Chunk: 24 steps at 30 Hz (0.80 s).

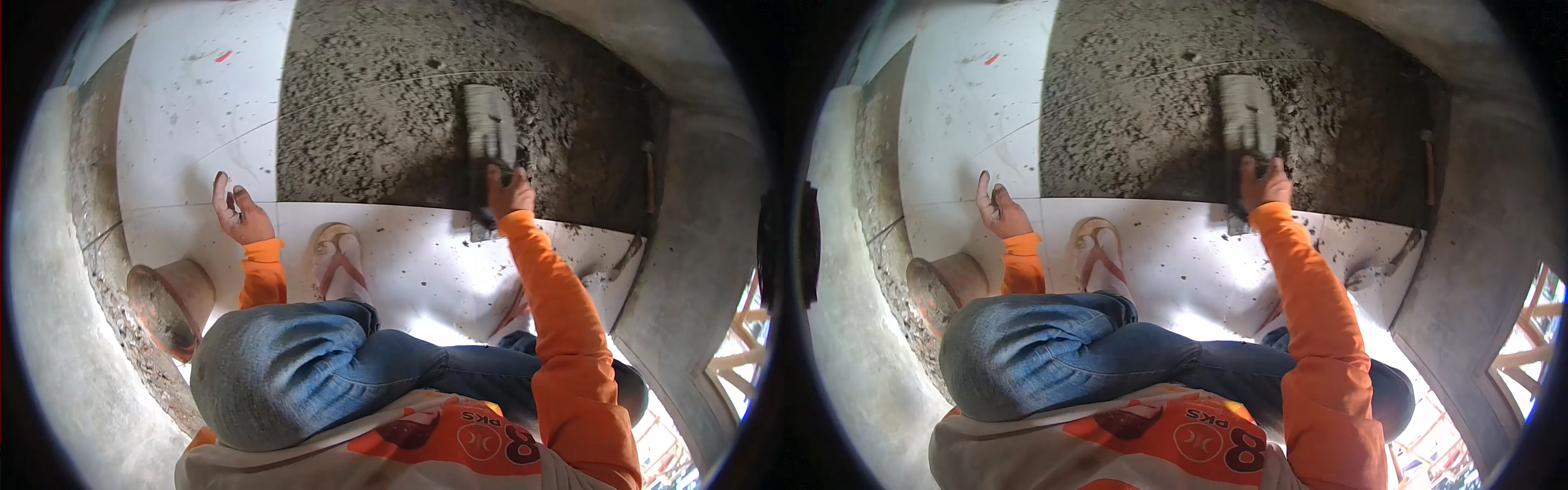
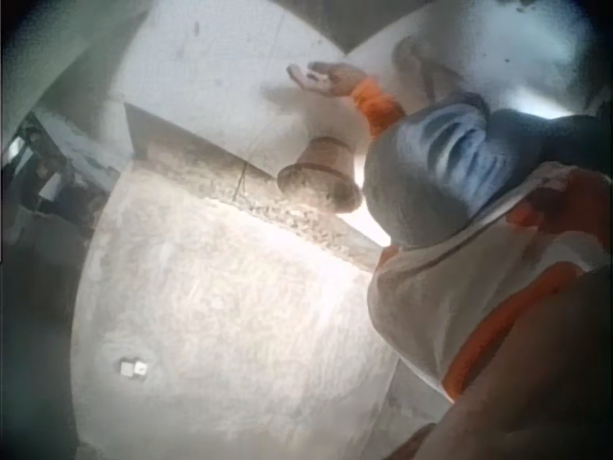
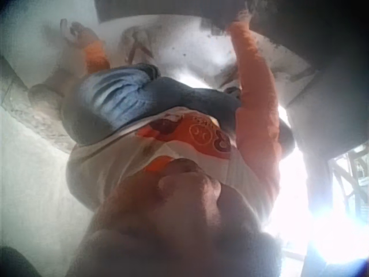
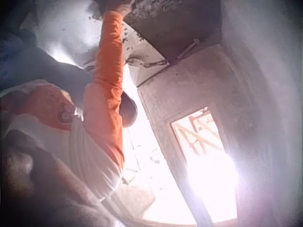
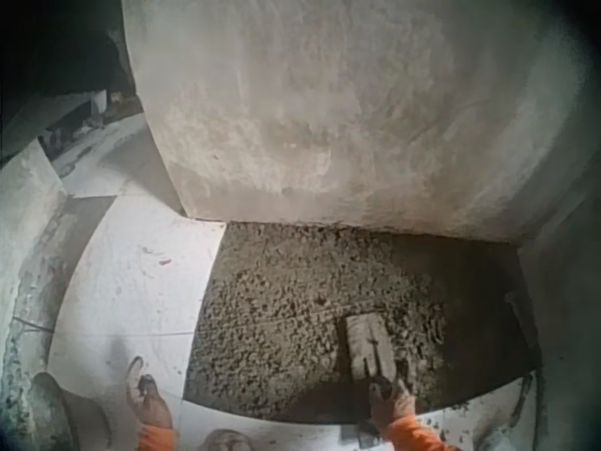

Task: The person levels and smooths a patch of wet cement between laid floor tiles using a hand trowel. The person uses the trowel to spread the mixture evenly across the dirt area, occasionally checking the level against a guide string.

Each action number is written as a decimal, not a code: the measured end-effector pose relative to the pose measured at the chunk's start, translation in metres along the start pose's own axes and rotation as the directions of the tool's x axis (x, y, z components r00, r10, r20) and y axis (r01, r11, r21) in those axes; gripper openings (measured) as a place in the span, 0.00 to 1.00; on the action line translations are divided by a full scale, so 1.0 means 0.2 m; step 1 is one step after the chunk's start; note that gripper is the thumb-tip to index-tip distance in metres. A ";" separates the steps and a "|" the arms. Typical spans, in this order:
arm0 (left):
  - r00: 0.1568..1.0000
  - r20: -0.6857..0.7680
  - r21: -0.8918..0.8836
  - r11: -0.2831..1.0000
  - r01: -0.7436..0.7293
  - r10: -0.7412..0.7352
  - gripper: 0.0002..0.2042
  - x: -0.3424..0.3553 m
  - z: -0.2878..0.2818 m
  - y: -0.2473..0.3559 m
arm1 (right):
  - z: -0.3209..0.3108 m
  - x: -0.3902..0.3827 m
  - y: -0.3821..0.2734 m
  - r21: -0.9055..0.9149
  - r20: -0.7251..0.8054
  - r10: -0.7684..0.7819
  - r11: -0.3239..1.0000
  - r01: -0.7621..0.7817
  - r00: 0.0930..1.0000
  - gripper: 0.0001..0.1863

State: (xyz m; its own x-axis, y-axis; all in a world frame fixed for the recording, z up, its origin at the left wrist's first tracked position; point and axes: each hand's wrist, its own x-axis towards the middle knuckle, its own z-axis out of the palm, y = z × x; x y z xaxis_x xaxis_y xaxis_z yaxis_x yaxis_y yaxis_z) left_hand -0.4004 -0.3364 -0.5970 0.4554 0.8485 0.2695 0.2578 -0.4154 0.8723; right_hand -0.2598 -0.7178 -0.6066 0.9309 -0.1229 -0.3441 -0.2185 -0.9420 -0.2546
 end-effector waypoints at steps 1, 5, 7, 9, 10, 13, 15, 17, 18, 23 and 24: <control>0.999 0.028 -0.036 0.999 0.029 -0.028 0.16 0.00 0.03 0.02 | -0.05 -0.10 -0.15 0.057 0.122 0.029 0.998 -0.036 0.992 0.38; 0.955 0.247 -0.109 0.974 0.197 -0.166 0.16 -0.12 0.19 0.17 | 0.06 -0.41 -0.43 0.168 0.562 -0.135 0.985 0.047 0.816 0.36; 0.865 0.497 0.146 0.977 -0.157 0.065 0.19 -0.24 0.24 0.18 | 0.03 -0.40 -0.43 0.072 0.612 -0.140 0.990 0.122 0.779 0.37; 0.725 0.665 0.196 0.895 -0.401 0.180 0.25 -0.46 0.30 0.07 | 0.18 -0.26 -0.09 0.151 0.233 -0.067 0.988 0.032 0.970 0.33; 0.681 0.730 0.320 0.849 -0.420 0.062 0.30 -0.53 0.26 0.07 | 0.12 -0.16 0.00 0.104 0.204 0.058 0.991 -0.081 0.977 0.33; 0.584 0.810 0.428 0.727 -0.536 -0.046 0.32 -0.69 0.31 0.18 | -0.16 0.13 0.39 0.057 -0.052 0.104 0.993 -0.101 0.993 0.32; 0.526 0.850 0.307 0.803 -0.511 0.010 0.34 -0.76 0.43 0.24 | -0.28 0.28 0.78 -0.078 -0.264 0.152 0.981 -0.179 0.952 0.39; 0.493 0.865 0.211 0.823 -0.527 0.094 0.34 -0.81 0.53 0.32 | -0.45 0.40 0.97 0.101 -0.235 0.329 0.944 -0.314 0.914 0.39; 0.503 0.856 0.210 0.807 -0.552 0.121 0.34 -0.85 0.59 0.37 | -0.45 0.40 0.99 0.037 -0.372 0.272 0.960 -0.279 0.887 0.38; 0.452 0.827 -0.282 0.942 -0.179 0.334 0.25 -0.90 0.82 0.63 | -0.35 0.22 0.42 -0.037 0.209 -0.033 0.998 0.041 0.977 0.33; 0.504 0.793 -0.323 0.938 -0.130 0.343 0.21 -0.89 0.84 0.66 | -0.38 0.15 0.26 0.009 0.371 -0.091 0.995 0.094 0.924 0.34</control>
State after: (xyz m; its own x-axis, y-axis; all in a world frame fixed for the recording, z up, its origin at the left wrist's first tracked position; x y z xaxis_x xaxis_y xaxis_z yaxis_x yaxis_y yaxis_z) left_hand -0.3037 -0.5969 -0.5987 0.9934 0.0253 0.1115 -0.0925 -0.3944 0.9143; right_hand -0.2209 -0.7932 -0.5615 0.7715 0.0880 -0.6302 -0.1321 -0.9467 -0.2939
